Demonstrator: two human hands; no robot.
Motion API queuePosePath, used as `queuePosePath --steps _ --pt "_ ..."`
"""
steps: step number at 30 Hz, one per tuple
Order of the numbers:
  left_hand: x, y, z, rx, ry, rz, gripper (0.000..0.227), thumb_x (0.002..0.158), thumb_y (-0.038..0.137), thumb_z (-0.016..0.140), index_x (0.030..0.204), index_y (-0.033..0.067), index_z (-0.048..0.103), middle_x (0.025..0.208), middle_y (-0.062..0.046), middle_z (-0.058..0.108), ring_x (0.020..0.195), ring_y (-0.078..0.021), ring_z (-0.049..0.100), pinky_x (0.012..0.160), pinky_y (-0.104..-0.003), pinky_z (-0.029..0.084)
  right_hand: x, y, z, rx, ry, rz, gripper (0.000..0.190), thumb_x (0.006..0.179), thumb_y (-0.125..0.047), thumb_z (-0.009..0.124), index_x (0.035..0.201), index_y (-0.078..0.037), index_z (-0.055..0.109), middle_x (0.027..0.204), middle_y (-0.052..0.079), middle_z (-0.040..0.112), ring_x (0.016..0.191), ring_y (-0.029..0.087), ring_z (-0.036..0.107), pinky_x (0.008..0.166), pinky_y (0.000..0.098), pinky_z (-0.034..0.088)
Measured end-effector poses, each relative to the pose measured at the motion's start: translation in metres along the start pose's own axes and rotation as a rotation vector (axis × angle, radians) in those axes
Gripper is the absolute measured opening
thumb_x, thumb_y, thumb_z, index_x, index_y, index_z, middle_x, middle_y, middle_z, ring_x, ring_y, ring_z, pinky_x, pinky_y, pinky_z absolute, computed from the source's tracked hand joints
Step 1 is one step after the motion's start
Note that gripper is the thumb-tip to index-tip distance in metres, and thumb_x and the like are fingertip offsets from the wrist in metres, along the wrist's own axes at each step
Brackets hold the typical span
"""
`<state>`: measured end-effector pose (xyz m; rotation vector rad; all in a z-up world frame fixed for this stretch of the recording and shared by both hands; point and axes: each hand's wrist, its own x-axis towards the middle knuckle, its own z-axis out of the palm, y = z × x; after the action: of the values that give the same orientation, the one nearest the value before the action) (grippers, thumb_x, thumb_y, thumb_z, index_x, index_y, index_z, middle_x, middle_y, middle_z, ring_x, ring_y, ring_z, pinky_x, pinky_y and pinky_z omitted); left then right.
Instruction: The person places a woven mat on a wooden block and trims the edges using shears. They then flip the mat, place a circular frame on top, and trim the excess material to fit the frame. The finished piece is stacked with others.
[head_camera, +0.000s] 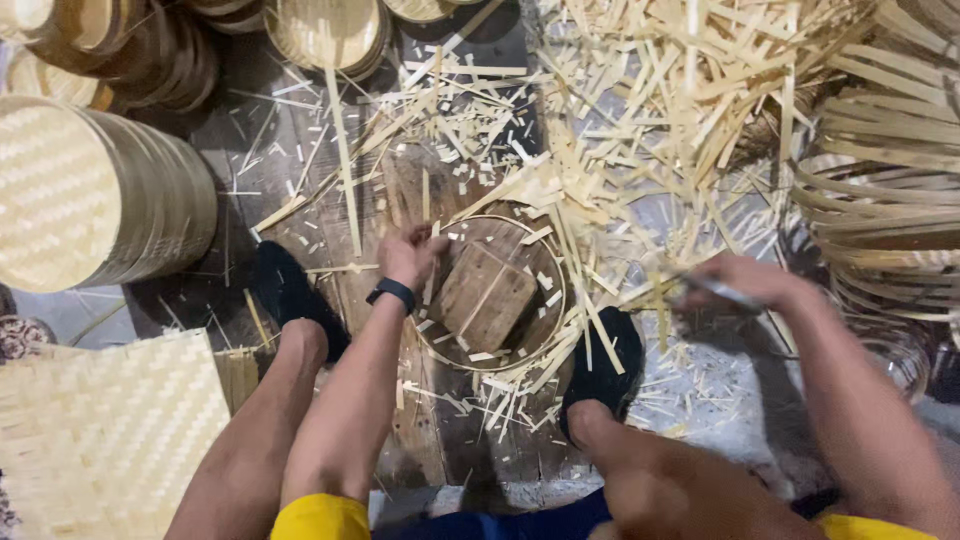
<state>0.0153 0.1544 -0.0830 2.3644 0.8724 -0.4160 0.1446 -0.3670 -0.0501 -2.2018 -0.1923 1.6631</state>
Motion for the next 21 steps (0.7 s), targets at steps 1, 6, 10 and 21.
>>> queuePosePath --steps 1,6,10,21 --pt "0.004 0.0 0.003 -0.073 -0.021 -0.027 0.045 0.076 0.045 0.082 0.111 0.017 0.078 0.108 -0.018 0.076 0.1 -0.0299 0.071 0.092 -0.041 0.055 0.006 -0.009 0.011 -0.181 -0.11 0.069 0.046 0.069 -0.056 0.084 0.098 -0.02 0.084 0.085 0.006 0.082 0.076 0.022 0.073 0.072 0.0429 0.058" --pt "0.023 0.032 -0.012 -0.099 -0.059 -0.071 0.023 0.08 0.03 0.081 0.097 0.0143 0.082 0.102 -0.012 0.079 0.091 -0.0235 0.076 0.086 -0.033 0.058 0.086 -0.019 -0.025 -0.259 -0.169 0.101 0.032 0.075 -0.041 0.09 0.088 -0.012 0.085 0.091 0.01 0.08 0.08 0.021 0.07 0.077 0.0419 0.056" --pt "0.034 0.13 -0.027 -0.369 -0.185 -0.075 0.05 0.09 0.035 0.073 0.133 0.0101 0.067 0.126 -0.013 0.072 0.113 -0.0227 0.072 0.1 -0.044 0.057 0.118 -0.017 -0.109 0.066 0.713 0.198 0.025 0.09 -0.033 0.074 0.088 -0.009 0.077 0.092 0.015 0.074 0.075 0.024 0.069 0.071 0.0385 0.057" --pt "0.008 0.182 -0.003 0.193 -0.171 0.083 0.058 0.088 0.038 0.075 0.132 0.0043 0.061 0.119 -0.022 0.069 0.109 -0.0349 0.067 0.094 -0.049 0.054 0.066 -0.046 -0.001 0.563 0.647 0.306 0.047 0.078 -0.025 0.082 0.119 -0.009 0.063 0.084 0.015 0.073 0.064 0.022 0.073 0.061 0.0436 0.063"
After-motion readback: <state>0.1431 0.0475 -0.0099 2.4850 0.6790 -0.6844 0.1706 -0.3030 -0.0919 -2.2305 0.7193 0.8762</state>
